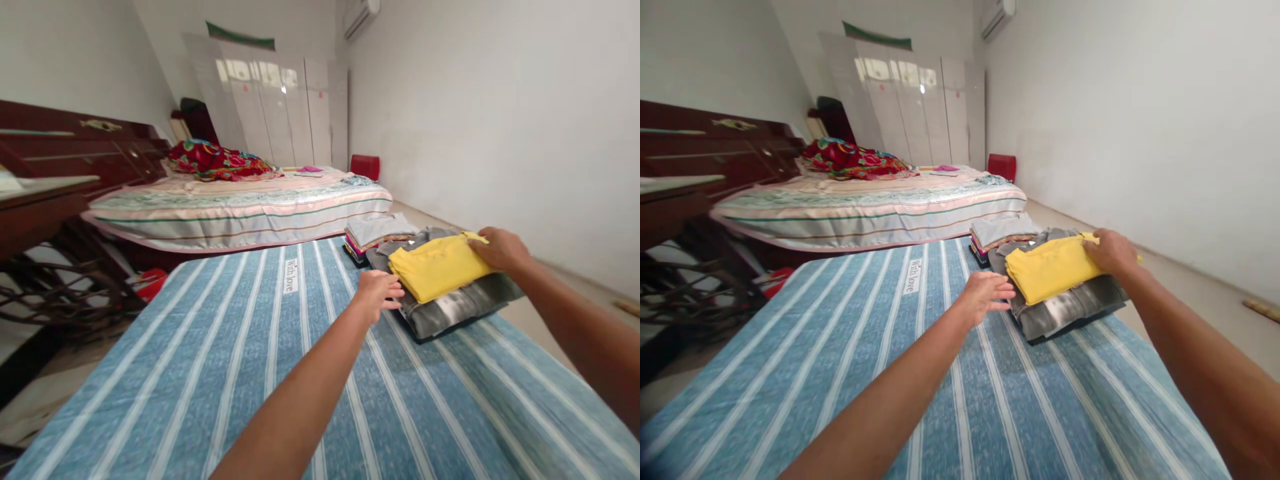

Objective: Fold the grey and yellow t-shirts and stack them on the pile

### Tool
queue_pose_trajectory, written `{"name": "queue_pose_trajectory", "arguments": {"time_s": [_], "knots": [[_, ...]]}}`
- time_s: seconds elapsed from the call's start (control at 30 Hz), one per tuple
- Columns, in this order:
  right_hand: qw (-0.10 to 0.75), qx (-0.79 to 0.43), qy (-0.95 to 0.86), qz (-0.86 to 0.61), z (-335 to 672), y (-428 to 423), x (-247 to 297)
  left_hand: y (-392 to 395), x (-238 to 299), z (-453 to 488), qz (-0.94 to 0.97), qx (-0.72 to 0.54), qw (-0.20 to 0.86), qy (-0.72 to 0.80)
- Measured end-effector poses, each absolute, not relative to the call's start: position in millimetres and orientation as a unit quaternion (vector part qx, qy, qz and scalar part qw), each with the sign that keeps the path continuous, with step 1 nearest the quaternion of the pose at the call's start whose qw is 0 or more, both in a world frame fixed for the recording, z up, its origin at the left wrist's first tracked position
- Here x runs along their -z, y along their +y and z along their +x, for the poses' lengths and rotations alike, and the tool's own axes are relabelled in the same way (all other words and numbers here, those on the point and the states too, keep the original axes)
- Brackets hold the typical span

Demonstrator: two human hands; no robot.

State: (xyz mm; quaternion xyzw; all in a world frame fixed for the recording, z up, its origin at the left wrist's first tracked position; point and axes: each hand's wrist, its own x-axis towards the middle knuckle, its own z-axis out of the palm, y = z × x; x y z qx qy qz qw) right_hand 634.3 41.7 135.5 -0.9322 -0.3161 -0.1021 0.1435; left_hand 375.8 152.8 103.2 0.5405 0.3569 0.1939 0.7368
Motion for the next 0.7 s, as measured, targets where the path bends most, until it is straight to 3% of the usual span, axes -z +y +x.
{"name": "queue_pose_trajectory", "arguments": {"time_s": [0.27, 0.43, 0.53, 0.7], "knots": [[0.134, 0.136, -0.364, -0.912, 593.9, 36.5, -141.7, 141.6, -70.3, 239.1, 0.602, -0.182, 0.654, 0.422], [0.239, 0.234, -0.530, -0.779, 507.8, 29.6, -124.8, 133.2, -70.8, 121.3, 0.566, -0.257, 0.604, 0.499], [0.312, 0.149, -0.639, -0.687, 442.3, 30.1, -99.2, 125.2, -76.8, 40.9, 0.521, -0.333, 0.553, 0.558], [0.306, -0.057, -0.736, -0.601, 347.9, 43.5, -37.6, 99.1, -70.2, -101.2, 0.456, -0.445, 0.379, 0.671]]}}
